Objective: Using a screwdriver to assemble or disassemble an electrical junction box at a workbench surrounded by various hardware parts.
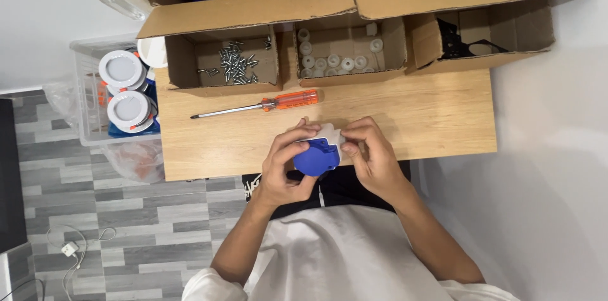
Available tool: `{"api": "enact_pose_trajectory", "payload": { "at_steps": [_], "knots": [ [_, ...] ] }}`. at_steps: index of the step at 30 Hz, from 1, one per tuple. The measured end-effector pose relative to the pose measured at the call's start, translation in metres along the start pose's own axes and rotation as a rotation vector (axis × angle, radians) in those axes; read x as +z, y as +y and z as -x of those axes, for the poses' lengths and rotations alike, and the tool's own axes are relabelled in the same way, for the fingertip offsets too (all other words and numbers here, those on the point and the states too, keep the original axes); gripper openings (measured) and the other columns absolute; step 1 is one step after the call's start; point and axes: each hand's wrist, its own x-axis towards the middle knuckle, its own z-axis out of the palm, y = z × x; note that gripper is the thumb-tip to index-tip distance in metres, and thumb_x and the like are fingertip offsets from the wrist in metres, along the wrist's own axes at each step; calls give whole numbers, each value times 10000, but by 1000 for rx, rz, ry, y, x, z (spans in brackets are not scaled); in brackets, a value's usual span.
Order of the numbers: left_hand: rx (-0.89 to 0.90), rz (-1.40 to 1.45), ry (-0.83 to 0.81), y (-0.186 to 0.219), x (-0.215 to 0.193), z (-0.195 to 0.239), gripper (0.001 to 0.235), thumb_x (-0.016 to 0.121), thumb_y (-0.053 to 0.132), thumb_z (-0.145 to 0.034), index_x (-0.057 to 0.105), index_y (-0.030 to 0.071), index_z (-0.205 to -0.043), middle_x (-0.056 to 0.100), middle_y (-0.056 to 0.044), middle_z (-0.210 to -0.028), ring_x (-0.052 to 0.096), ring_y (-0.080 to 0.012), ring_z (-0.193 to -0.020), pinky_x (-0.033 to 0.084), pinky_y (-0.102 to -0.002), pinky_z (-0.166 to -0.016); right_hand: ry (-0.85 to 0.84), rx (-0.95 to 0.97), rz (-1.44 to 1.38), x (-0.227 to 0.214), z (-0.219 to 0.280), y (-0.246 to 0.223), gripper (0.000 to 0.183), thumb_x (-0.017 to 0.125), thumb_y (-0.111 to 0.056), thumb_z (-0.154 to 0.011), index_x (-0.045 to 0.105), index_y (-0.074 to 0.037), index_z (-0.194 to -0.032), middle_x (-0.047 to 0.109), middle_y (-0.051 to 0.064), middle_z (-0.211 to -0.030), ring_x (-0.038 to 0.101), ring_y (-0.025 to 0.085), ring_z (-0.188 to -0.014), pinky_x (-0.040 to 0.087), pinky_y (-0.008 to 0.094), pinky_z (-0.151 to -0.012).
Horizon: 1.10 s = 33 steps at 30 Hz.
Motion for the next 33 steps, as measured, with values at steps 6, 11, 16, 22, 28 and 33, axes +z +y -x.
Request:
{"api": "enact_pose_trajectory", "payload": {
  "at_steps": [6,11,16,22,28,33],
  "knots": [
    [26,-43,44,3,1,5,440,847,15,-911,615,-24,-1283,705,-283,-1259,757,-504,-1176,526,-665,-1149,39,-138,198,12,0,4,245,540,-227,-1139,641,-21,-1225,622,106,-1049,695,284,-904,612,398,-820],
    [-23,-62,27,6,-16,-2,480,881,10,-873,616,-40,-1271,711,-293,-1252,756,-521,-1172,557,-660,-1113,-64,-62,164,1,-27,-10,208,630,-202,-1116,640,-27,-1228,650,158,-1043,717,390,-975,599,496,-878],
    [-157,34,-98,23,-43,-8,594,970,144,-810,652,-35,-1279,749,-256,-1231,775,-462,-1140,616,-600,-1011,-217,-312,467,2,-72,-36,197,694,-130,-1079,732,-129,-1272,738,114,-1304,797,349,-969,665,456,-827],
    [-171,106,-179,33,-57,-3,523,957,110,-822,699,-41,-1250,770,-261,-1208,785,-443,-1118,634,-566,-955,-279,-503,905,29,-89,-29,324,631,-208,-1097,666,-210,-1419,690,110,-1408,823,318,-886,682,413,-677],
    [-214,83,-209,34,-66,-1,536,954,101,-823,692,-37,-1270,761,-241,-1207,774,-430,-1109,637,-547,-926,-219,-543,962,26,-92,-35,173,677,-251,-1083,734,-298,-1239,768,-67,-1191,818,174,-815,637,290,-643],
    [-235,86,-228,24,-69,5,552,950,91,-821,691,-38,-1291,754,-241,-1208,768,-437,-1112,634,-555,-924,-206,-468,469,1,-94,-55,194,834,-157,-978,829,-192,-1169,837,14,-1145,827,248,-925,663,327,-716]
  ]
}}
